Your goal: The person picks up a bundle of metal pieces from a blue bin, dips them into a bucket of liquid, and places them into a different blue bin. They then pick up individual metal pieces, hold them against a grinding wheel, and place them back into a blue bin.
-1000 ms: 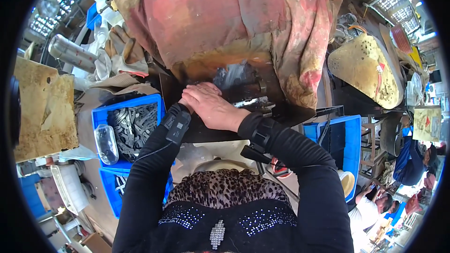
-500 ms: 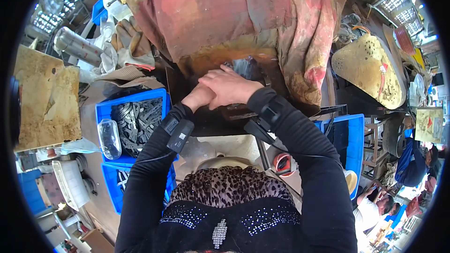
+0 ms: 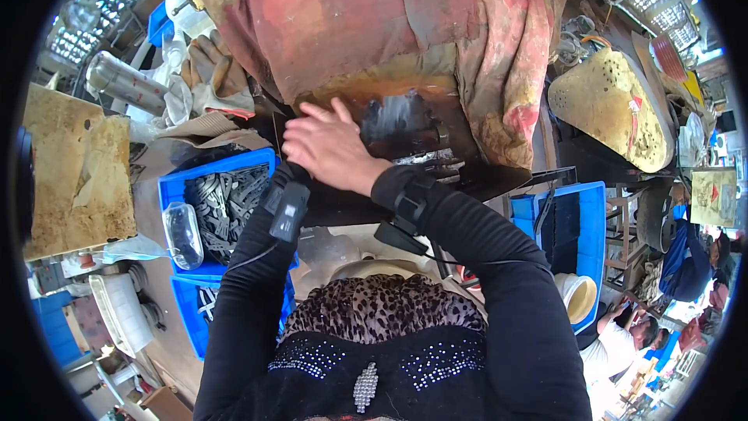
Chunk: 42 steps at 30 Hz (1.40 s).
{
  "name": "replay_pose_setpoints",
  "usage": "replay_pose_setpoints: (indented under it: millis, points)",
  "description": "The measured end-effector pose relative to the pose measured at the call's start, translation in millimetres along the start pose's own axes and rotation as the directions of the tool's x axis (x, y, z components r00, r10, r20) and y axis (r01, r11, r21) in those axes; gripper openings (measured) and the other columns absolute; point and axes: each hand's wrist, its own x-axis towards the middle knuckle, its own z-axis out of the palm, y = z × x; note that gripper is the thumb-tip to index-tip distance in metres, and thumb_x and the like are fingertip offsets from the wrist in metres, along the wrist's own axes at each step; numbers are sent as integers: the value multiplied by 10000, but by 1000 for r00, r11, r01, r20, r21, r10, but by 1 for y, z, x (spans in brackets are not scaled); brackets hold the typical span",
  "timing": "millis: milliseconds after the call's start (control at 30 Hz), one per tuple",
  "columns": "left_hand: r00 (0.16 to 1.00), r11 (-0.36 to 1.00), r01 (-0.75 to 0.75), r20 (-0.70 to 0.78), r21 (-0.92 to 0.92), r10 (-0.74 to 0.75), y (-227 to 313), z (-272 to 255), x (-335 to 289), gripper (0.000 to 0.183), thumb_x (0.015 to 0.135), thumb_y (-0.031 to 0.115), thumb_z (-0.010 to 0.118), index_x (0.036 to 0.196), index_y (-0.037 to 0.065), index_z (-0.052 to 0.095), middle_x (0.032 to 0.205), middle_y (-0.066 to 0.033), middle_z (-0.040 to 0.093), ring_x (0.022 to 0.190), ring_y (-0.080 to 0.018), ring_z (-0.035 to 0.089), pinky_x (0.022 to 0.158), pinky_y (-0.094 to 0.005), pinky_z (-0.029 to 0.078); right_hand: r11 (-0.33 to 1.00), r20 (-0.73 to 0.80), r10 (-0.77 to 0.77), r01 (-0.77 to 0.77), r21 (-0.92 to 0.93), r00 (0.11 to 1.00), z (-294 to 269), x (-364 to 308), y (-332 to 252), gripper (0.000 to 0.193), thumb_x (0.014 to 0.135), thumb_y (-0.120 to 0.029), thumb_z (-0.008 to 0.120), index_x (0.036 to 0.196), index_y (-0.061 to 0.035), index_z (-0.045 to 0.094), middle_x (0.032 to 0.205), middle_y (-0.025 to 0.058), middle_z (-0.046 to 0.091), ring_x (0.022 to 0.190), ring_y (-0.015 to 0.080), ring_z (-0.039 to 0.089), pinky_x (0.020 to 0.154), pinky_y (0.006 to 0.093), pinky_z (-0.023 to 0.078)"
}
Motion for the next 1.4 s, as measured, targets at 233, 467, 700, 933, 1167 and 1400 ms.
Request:
replay_pose_setpoints:
  millis: [233, 467, 700, 933, 1167, 1400]
  points:
    - [992, 989, 112, 44, 102, -117, 42, -21, 52, 266, 901, 169, 506, 1114, 58, 620, 1194, -186, 609, 1119, -336, 566, 916, -377, 468, 989, 334, 145, -149, -15, 931, 0, 19, 20, 405, 953, -399, 409, 1003, -132, 709, 1078, 53, 675, 1213, 251, 516, 1081, 570, 239]
    - [968, 961, 197, 116, 192, -221, 83, -19, 28, 258, 899, 165, 506, 1099, 57, 627, 1163, -185, 623, 1096, -340, 577, 903, -375, 475, 948, 512, 319, -280, -154, 798, -20, 21, 1, 392, 936, -402, 429, 965, -145, 723, 1076, 35, 681, 1189, 254, 534, 1011, 572, 319]
    - [932, 922, 257, 180, 290, -316, 129, -25, 27, 250, 897, 161, 506, 1085, 56, 634, 1132, -184, 638, 1073, -345, 587, 890, -373, 481, 956, 372, 162, -53, -288, 914, -15, 4, 23, 423, 959, -413, 397, 1012, -117, 694, 1108, 67, 672, 1141, 282, 561, 969, 588, 329]
    - [962, 905, 122, 177, 408, -210, 125, -35, 27, 199, 871, 95, 519, 1001, 41, 660, 989, -166, 675, 964, -351, 623, 819, -396, 506, 908, -65, 362, -367, -200, 930, -48, 1, 55, 305, 931, -326, 521, 929, -59, 669, 962, 99, 661, 920, 328, 622, 819, 441, 481]
    - [825, 837, 326, -300, -440, -479, 113, -30, 33, 253, 902, 139, 591, 1132, 37, 571, 963, -125, 643, 889, -238, 631, 760, -347, 510, 867, -102, 456, -416, 274, 884, -65, -45, 20, 136, 875, -120, 612, 965, -20, 636, 890, 70, 649, 805, 172, 621, 709, 312, 502]
    - [650, 320, 25, -228, -947, -725, 124, -15, 34, 476, 902, 249, 654, 1254, 1, 451, 1031, -120, 563, 803, -156, 581, 656, -290, 501, 506, 238, 614, -607, 613, 753, -69, -31, -3, 152, 846, -90, 646, 981, -21, 630, 865, 27, 648, 770, 102, 589, 683, 257, 491]
